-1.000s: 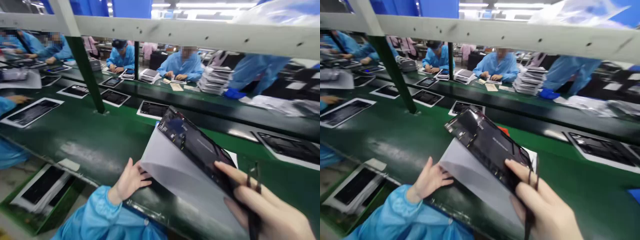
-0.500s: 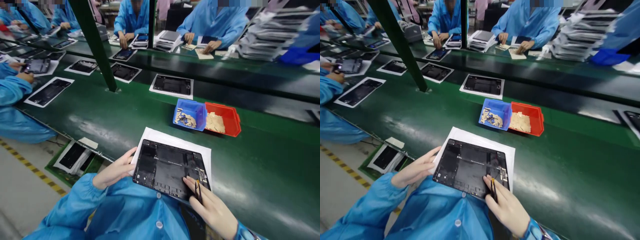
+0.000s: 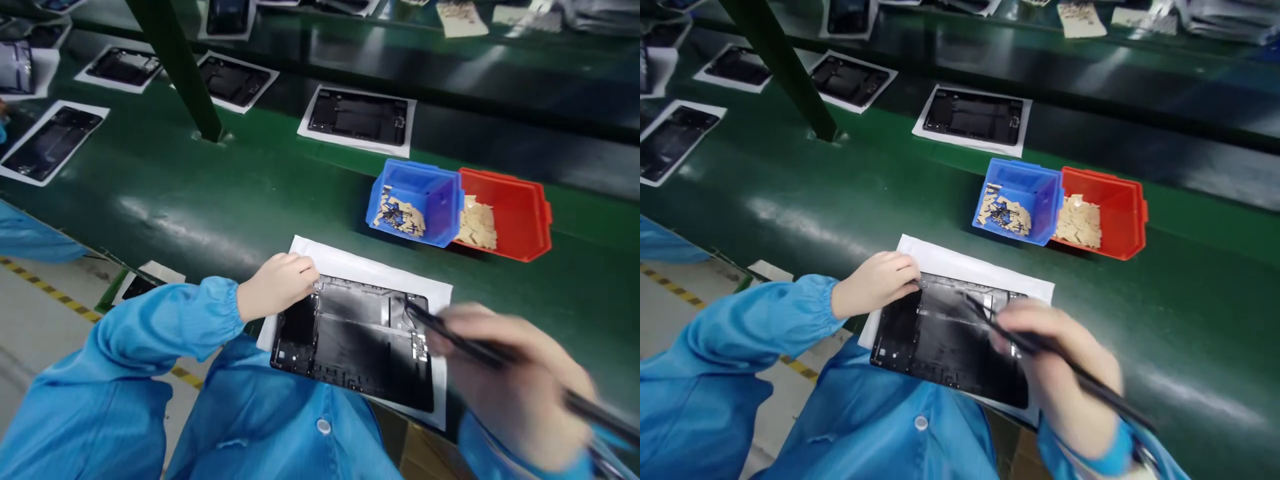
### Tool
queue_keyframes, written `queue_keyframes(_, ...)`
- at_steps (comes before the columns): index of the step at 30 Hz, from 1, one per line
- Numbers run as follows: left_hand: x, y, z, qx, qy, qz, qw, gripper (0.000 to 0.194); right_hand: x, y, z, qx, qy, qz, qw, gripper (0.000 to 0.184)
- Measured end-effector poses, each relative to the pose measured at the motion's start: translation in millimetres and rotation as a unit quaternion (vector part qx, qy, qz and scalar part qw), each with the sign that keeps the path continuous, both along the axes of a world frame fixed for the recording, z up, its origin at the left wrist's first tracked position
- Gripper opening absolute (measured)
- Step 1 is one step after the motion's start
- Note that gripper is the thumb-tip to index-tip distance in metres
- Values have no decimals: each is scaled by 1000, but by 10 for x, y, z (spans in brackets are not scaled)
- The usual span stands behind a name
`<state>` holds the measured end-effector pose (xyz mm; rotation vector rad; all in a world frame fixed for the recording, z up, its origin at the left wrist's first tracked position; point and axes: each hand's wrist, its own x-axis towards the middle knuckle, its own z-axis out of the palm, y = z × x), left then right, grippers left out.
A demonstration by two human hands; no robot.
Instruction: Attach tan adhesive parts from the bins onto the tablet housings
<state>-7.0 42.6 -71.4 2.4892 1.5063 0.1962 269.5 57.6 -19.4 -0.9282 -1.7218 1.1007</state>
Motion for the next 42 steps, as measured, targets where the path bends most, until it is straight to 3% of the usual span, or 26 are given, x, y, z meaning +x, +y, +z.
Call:
queue_keyframes(2,52,110,-38,-5,29,-21,999,15,-383,149,-96,-112,93,18,989,16)
queue_keyframes(5,47,147,-62,-15,25,-35,999,15,-779,271,-322,-233,175,14,957,19)
queue_keyframes(10,-57,96,-182,20,-11,-71,997,20,-904,286,-682,-232,179,-38,955,36)
queue_keyframes(14,-110,59,-255,71,-81,-71,992,19,-838,267,-803,-242,145,-33,959,22)
queue_keyframes(20,-229,15,-216,90,-128,-27,987,18,-836,227,-812,-226,61,-13,972,11)
queue_keyframes(25,-347,-75,-231,67,-134,-14,989,15,-906,199,-763,-180,-44,-12,983,14)
queue_keyframes(31,-341,-78,-237,44,-185,39,981,14,-920,217,-769,-176,-106,-11,979,18)
queue_keyframes(42,-373,-61,-277,-10,-232,22,972,11,-946,260,-731,-196,-145,-6,970,22)
